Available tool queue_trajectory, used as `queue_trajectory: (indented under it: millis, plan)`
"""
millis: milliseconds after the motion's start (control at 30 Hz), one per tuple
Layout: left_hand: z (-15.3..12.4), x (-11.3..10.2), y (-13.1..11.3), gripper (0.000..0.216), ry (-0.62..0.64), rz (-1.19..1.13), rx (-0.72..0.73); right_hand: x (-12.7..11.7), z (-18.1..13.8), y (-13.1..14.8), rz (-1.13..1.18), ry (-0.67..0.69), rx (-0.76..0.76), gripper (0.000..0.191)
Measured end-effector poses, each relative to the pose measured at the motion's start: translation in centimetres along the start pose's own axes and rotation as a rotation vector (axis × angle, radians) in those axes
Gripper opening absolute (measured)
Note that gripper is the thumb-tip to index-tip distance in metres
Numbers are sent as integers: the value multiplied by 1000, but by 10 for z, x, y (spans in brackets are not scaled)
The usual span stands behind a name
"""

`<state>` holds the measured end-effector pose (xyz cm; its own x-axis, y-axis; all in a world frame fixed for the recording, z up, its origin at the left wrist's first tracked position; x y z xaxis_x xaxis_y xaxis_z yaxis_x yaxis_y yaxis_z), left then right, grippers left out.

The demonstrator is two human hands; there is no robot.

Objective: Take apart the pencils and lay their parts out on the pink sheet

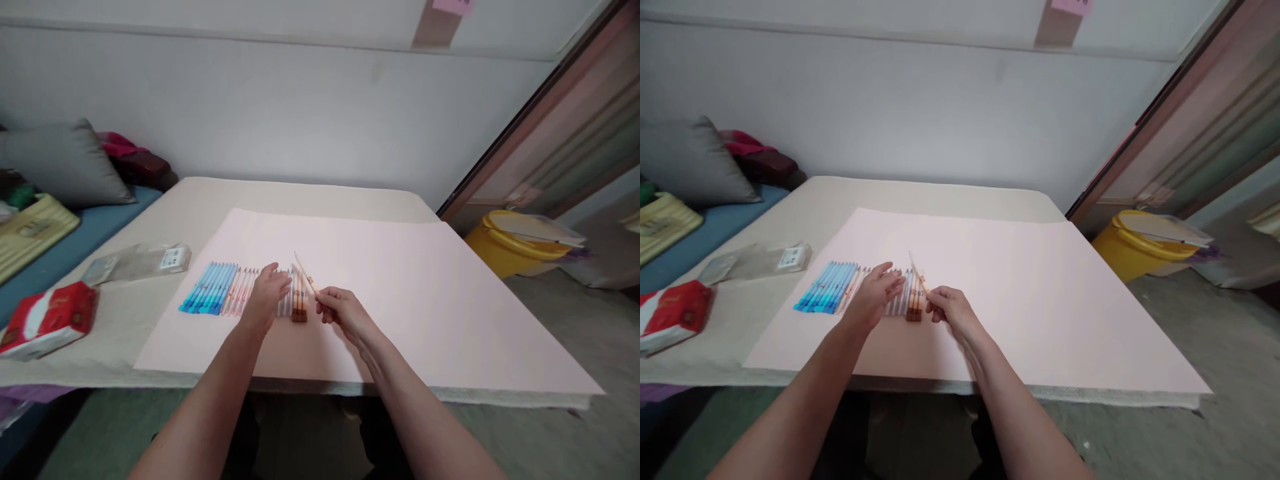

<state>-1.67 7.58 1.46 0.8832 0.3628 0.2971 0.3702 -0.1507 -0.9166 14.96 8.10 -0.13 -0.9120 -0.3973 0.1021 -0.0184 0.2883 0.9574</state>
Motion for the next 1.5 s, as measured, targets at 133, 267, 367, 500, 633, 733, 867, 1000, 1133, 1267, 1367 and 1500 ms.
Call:
queue_trajectory:
  millis: [133, 267, 367, 500, 633, 733, 867, 1000, 1133, 1267, 1367, 1500]
  plan:
    - [-1, 6, -2, 30, 71, -272, -89, 19, -17, 4, 93, 164, 43, 24]
    - [-8, 22, -5, 18, 227, -308, -87, 24, -24, 8, 181, 199, 53, 23]
    - [-15, 35, 1, 17, 291, -319, -104, 28, -25, 8, 242, 210, 83, 30]
    - [-21, 46, 8, 17, 300, -301, -99, 31, -24, 12, 214, 214, 42, 28]
    - [-22, 42, 8, 16, 191, -274, -50, 26, -23, 18, 4, 108, -75, 30]
    - [-23, 39, 7, 17, 139, -252, -40, 22, -23, 22, -265, 17, -161, 34]
    - [-24, 36, 8, 17, 93, -222, -27, 20, -26, 30, -561, -109, -293, 35]
    - [-24, 33, 8, 17, 59, -202, -18, 23, -27, 30, -716, -160, -321, 32]
    - [-23, 31, 10, 19, 79, -166, -46, 22, -24, 22, -503, -94, -229, 33]
    - [-25, 43, 11, 22, 281, -221, -118, 22, -22, 10, -34, 74, -40, 29]
    - [-27, 51, 12, 28, 399, -249, -161, 21, -24, 9, 157, 130, -5, 25]
    - [-29, 54, 16, 31, 415, -234, -188, 24, -25, 7, 261, 181, 47, 26]
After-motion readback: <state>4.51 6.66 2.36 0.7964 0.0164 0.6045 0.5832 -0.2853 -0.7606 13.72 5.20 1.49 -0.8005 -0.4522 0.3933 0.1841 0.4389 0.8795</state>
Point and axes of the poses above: each hand's wrist, its own z-axis towards the middle knuckle, its own x-axis out of the palm, y = z × x, the point moved 7 cm from there along z, towards the middle knuckle, and after that the axes turned 5 degrees about -z, right-handed, at the moved point
